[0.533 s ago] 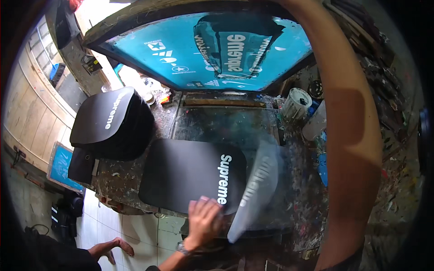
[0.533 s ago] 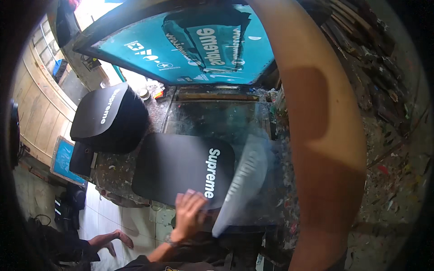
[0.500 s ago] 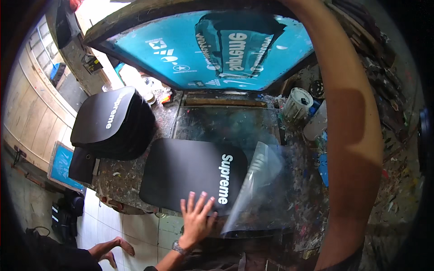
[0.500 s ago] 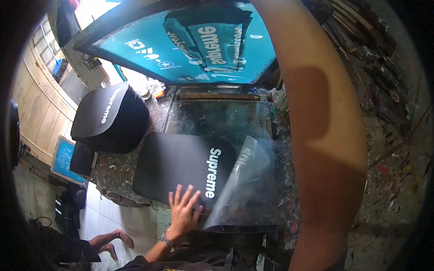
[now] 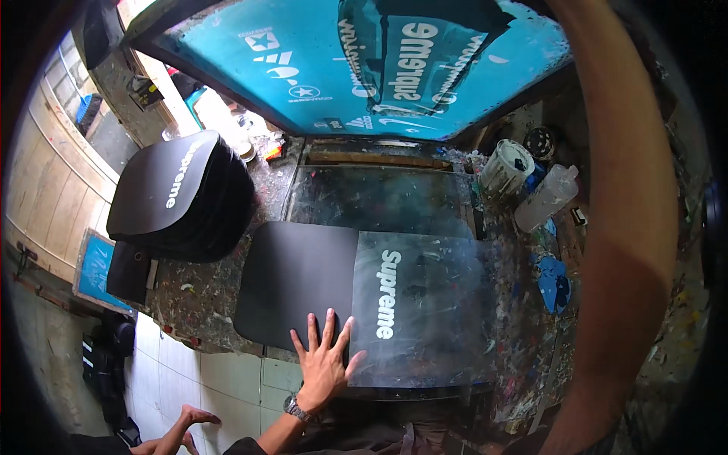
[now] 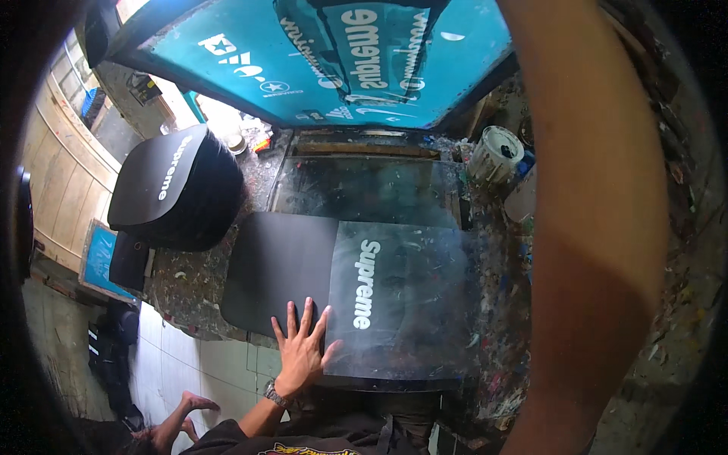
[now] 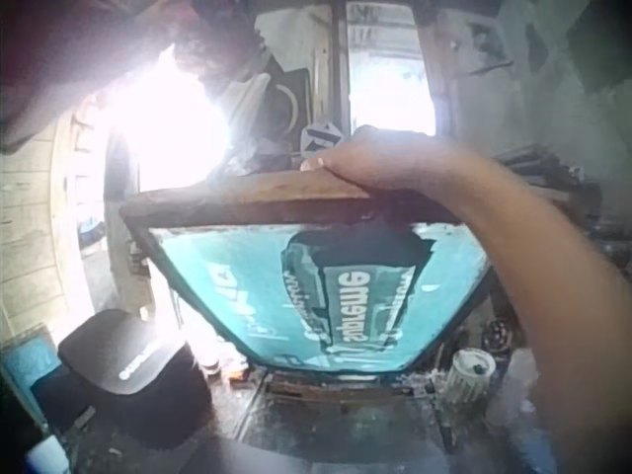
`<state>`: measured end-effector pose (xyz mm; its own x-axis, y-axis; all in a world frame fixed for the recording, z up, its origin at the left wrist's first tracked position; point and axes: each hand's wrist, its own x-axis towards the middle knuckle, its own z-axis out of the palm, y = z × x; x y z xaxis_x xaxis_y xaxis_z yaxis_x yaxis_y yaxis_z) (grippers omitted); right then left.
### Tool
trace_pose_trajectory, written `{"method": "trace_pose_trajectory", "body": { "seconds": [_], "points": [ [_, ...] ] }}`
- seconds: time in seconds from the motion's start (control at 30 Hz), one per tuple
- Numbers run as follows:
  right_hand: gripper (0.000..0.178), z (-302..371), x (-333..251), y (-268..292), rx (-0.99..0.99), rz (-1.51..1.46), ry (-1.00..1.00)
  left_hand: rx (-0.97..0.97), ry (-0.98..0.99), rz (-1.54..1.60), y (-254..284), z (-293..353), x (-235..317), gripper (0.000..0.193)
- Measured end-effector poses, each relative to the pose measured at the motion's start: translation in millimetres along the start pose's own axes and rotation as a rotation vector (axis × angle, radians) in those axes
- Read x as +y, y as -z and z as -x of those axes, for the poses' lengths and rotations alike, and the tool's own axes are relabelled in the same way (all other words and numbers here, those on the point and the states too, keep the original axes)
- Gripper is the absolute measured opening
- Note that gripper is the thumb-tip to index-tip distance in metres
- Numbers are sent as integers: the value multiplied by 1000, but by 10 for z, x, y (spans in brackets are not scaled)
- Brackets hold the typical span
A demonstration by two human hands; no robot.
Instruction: The person screen-prints a logo onto black bags by applying white ink through a screen with a squeegee and then stacks the printed bags.
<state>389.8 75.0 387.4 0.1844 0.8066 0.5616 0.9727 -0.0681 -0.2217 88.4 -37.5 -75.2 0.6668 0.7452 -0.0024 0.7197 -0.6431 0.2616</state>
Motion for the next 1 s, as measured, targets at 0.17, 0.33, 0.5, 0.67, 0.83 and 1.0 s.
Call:
{"method": "trace_pose_trajectory", "body": {
  "seconds": [0.17,0.33,0.5,0.67,0.83,1.0],
  "points": [
    [46,-240,196,-33,7,-3,136,27,-4,-68,-66,-3,-5,74],
    [47,-268,225,-55,-10,5,132,11,-10,-53,-21,-8,2,76],
    [48,-270,245,-99,-15,10,126,20,-31,-35,11,-26,17,73],
    [49,-281,246,-119,-13,15,126,8,-44,-39,23,-33,6,74],
    [51,-254,260,-85,-10,28,117,-2,-44,-27,50,-37,25,77],
    [52,-221,270,-107,-17,39,116,36,-23,-53,-29,-19,-2,74]
  ]
}}
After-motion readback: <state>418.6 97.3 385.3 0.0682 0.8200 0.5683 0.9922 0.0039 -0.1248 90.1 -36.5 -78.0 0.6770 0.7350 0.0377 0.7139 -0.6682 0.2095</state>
